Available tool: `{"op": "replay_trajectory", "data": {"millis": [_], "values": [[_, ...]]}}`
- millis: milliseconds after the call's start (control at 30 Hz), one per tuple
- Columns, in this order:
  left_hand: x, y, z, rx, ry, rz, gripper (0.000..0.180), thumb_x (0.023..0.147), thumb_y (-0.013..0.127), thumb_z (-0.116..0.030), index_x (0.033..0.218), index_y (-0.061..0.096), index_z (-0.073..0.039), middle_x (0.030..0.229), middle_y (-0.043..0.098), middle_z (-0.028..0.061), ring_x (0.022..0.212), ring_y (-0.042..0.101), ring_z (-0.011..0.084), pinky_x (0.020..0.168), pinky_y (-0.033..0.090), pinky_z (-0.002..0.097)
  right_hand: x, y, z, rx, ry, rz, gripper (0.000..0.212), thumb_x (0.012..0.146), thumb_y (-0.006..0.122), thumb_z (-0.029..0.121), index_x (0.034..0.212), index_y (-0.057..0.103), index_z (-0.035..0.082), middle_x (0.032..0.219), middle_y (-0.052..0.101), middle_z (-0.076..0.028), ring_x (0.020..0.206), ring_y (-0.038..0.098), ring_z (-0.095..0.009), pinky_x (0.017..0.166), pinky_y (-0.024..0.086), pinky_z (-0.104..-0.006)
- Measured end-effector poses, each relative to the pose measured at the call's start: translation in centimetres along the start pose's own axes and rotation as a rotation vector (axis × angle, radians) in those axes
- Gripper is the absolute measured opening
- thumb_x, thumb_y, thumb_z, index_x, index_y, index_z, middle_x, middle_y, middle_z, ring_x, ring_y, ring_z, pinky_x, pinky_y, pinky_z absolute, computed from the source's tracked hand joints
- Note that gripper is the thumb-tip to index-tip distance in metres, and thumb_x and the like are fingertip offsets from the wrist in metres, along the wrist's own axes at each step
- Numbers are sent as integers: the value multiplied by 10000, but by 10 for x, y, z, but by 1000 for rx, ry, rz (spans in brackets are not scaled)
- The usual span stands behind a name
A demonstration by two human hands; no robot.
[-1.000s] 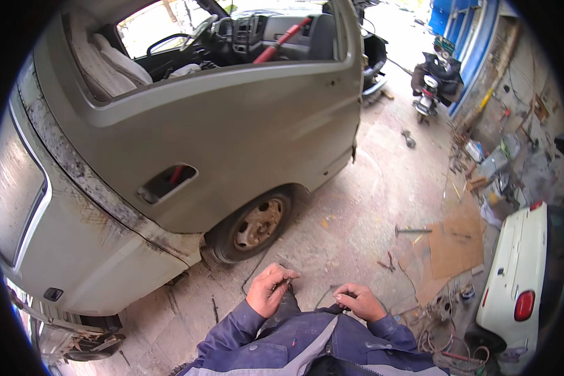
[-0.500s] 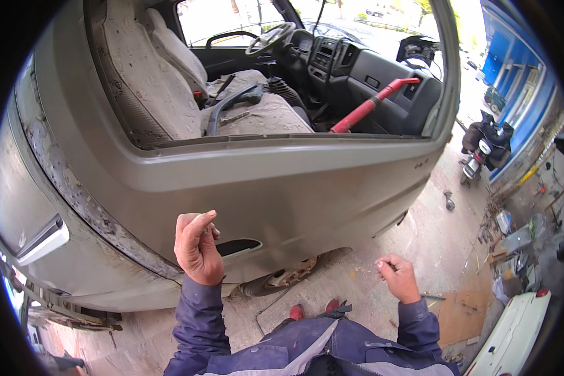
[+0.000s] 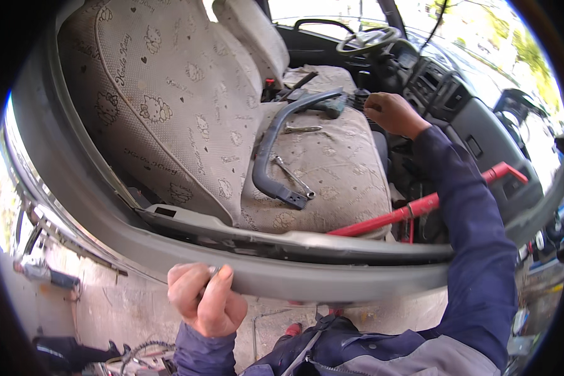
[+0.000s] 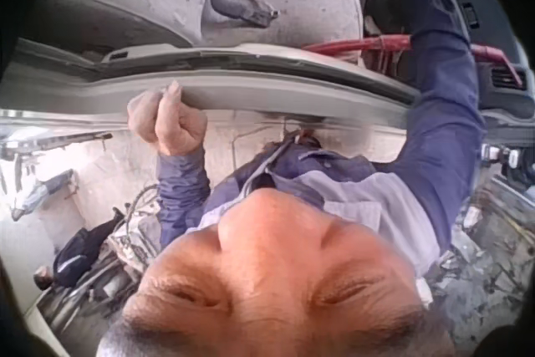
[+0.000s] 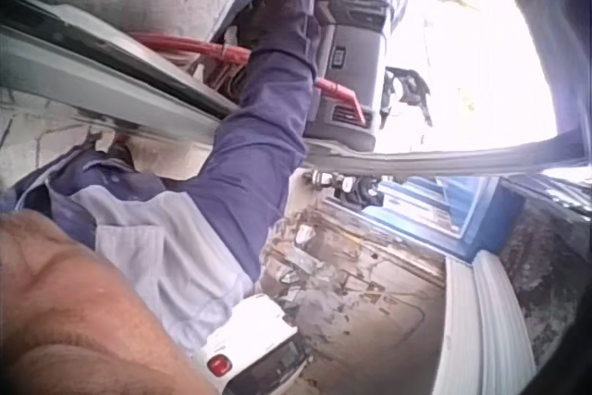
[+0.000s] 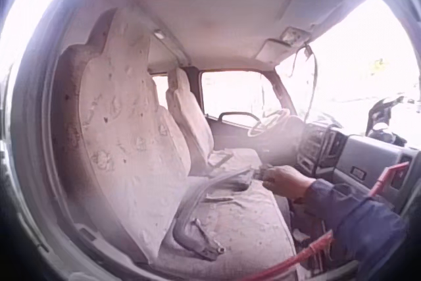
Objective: The person aligns a blue bumper cover with a black bumper beam and secures it using a screwdriver. They then walk to a workbench, pick up a metal trim piece, and place it on a vehicle seat before retrieving a cordless drill.
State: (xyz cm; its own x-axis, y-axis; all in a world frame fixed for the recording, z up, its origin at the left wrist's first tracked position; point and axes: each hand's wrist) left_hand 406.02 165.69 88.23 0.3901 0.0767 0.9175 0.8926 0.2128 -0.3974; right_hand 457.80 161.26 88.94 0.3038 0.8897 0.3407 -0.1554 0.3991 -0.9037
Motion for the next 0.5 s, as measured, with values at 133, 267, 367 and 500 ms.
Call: {"op": "replay_trajectory", "data": {"millis": [133, 267, 367, 500], "values": [[-2, 2, -5, 106, -84, 17, 384, 1005, 586, 7, 1340, 643, -171, 1092, 489, 81, 812, 537, 237, 669, 451, 372, 109, 123, -83, -307, -2, 232, 494, 959, 688, 328, 1307, 695, -24, 1292, 721, -261, 1294, 644, -412, 1130, 493, -473], [-6, 9, -5, 151, -82, -24, 209, 1097, 483, -112, 1266, 601, -80, 1071, 509, 120, 822, 525, 235, 711, 453, 383, 157, 206, -112, -400, 101, 279, 656, 1010, 635, 426, 1522, 546, 27, 1552, 559, -221, 1472, 506, -378, 1208, 425, -501], [-9, 13, -6, 184, -124, -64, 220, 1074, 475, -96, 1254, 594, -51, 1068, 514, 127, 808, 523, 232, 709, 444, 377, 167, 235, -121, -378, 212, 326, 779, 1032, 608, 448, 1668, 358, 74, 1736, 362, -134, 1624, 297, -332, 1266, 325, -577], [-12, 21, -5, 234, -97, -142, 211, 1086, 483, -122, 1228, 613, -35, 1067, 549, 142, 821, 532, 225, 723, 433, 367, 167, 250, -126, -372, 215, 304, 793, 1023, 620, 378, 1696, 315, 92, 1776, 279, -124, 1654, 215, -328, 1266, 298, -627]]}}
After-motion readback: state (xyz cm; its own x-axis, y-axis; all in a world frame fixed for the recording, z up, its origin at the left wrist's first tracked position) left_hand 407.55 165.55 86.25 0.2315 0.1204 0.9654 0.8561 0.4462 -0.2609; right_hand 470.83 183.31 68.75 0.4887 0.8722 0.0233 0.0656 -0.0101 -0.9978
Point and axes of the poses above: each hand's wrist, its own x-axis towards the middle knuckle, its own y-axis out of the palm, z = x × y
